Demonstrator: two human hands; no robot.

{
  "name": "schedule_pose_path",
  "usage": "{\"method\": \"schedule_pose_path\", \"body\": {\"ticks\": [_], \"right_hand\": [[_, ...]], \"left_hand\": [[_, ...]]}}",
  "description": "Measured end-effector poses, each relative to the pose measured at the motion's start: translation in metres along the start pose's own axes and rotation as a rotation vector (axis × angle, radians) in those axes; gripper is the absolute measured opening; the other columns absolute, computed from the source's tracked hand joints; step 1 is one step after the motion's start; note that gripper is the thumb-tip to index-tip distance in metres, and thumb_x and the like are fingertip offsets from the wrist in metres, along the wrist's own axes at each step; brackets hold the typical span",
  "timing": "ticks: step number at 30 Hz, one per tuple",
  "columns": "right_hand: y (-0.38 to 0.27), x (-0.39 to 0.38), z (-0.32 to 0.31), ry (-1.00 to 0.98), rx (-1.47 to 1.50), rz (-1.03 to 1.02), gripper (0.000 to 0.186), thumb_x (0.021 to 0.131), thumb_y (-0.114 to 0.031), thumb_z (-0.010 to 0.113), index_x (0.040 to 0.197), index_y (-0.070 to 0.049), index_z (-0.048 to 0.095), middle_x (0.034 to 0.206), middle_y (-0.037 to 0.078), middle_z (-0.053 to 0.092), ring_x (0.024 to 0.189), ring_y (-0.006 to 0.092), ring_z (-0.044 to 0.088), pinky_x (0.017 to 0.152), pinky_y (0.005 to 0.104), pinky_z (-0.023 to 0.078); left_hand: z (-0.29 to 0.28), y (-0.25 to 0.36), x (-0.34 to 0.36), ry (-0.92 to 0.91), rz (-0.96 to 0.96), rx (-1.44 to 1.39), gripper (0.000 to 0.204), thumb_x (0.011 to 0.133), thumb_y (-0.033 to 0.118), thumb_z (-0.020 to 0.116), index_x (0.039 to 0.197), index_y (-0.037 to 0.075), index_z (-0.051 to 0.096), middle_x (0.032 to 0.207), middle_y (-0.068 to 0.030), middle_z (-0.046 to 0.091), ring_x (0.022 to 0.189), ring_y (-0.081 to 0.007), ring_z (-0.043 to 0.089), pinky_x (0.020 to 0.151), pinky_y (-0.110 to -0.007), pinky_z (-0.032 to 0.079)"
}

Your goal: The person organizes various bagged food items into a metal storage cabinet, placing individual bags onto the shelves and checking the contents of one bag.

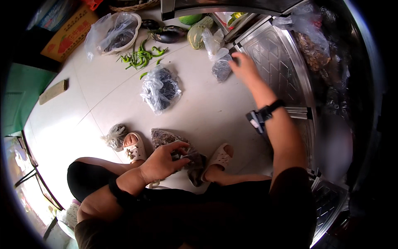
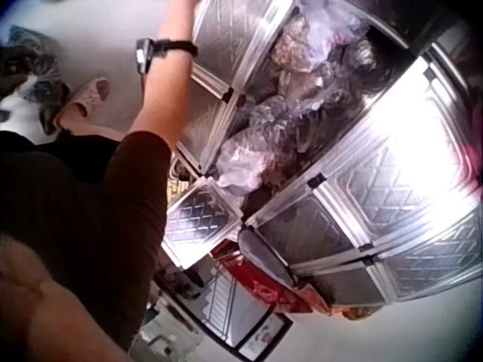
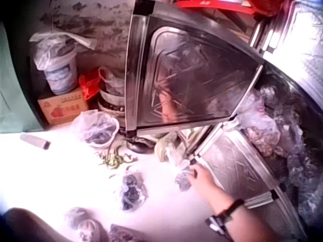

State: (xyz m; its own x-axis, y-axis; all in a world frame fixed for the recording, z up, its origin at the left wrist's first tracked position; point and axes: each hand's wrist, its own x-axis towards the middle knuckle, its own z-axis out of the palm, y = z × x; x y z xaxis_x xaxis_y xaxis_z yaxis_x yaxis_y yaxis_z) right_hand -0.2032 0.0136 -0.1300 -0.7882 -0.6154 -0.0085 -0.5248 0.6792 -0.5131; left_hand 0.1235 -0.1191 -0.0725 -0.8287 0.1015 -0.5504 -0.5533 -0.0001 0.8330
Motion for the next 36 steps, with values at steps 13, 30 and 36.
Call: {"method": "schedule_pose_path", "body": {"ticks": [13, 30, 36], "right_hand": [[0.095, 0.028, 0.161, 0.011, 0.024, 0.545, 0.103, 0.055, -0.032, 0.072, 0.131, -0.018, 0.004, 0.131, 0.026, 0.003, 0.117, 0.0373, 0.025, 0.094, 0.0359, 0.031], [-0.011, -0.064, -0.025, -0.381, 1.441, 0.819, 0.020, 0.073, -0.013, 0.042, 0.085, 0.000, 0.051, 0.085, 0.011, 0.057, 0.079, 0.0243, 0.054, 0.075, 0.0360, 0.043], [-0.091, -0.134, -0.079, -0.409, 1.429, 0.755, 0.025, 0.076, -0.014, 0.036, 0.091, 0.000, 0.051, 0.090, 0.011, 0.056, 0.081, 0.0265, 0.054, 0.071, 0.0399, 0.043]], "left_hand": [[-0.024, -0.001, 0.002, 0.011, -0.178, -0.128, 0.038, 0.074, 0.009, 0.059, 0.110, 0.004, 0.047, 0.091, -0.0065, 0.055, 0.065, -0.0077, 0.053, 0.060, -0.021, 0.044], [-0.015, -0.002, -0.022, -0.015, 0.002, -0.099, 0.039, 0.075, 0.012, 0.059, 0.111, 0.002, 0.046, 0.086, -0.0051, 0.056, 0.079, -0.0092, 0.051, 0.070, -0.023, 0.042], [-0.001, -0.002, -0.030, -0.014, 0.090, -0.146, 0.049, 0.076, 0.025, 0.059, 0.115, 0.001, 0.042, 0.094, -0.0100, 0.055, 0.085, -0.0132, 0.051, 0.074, -0.025, 0.041]]}}
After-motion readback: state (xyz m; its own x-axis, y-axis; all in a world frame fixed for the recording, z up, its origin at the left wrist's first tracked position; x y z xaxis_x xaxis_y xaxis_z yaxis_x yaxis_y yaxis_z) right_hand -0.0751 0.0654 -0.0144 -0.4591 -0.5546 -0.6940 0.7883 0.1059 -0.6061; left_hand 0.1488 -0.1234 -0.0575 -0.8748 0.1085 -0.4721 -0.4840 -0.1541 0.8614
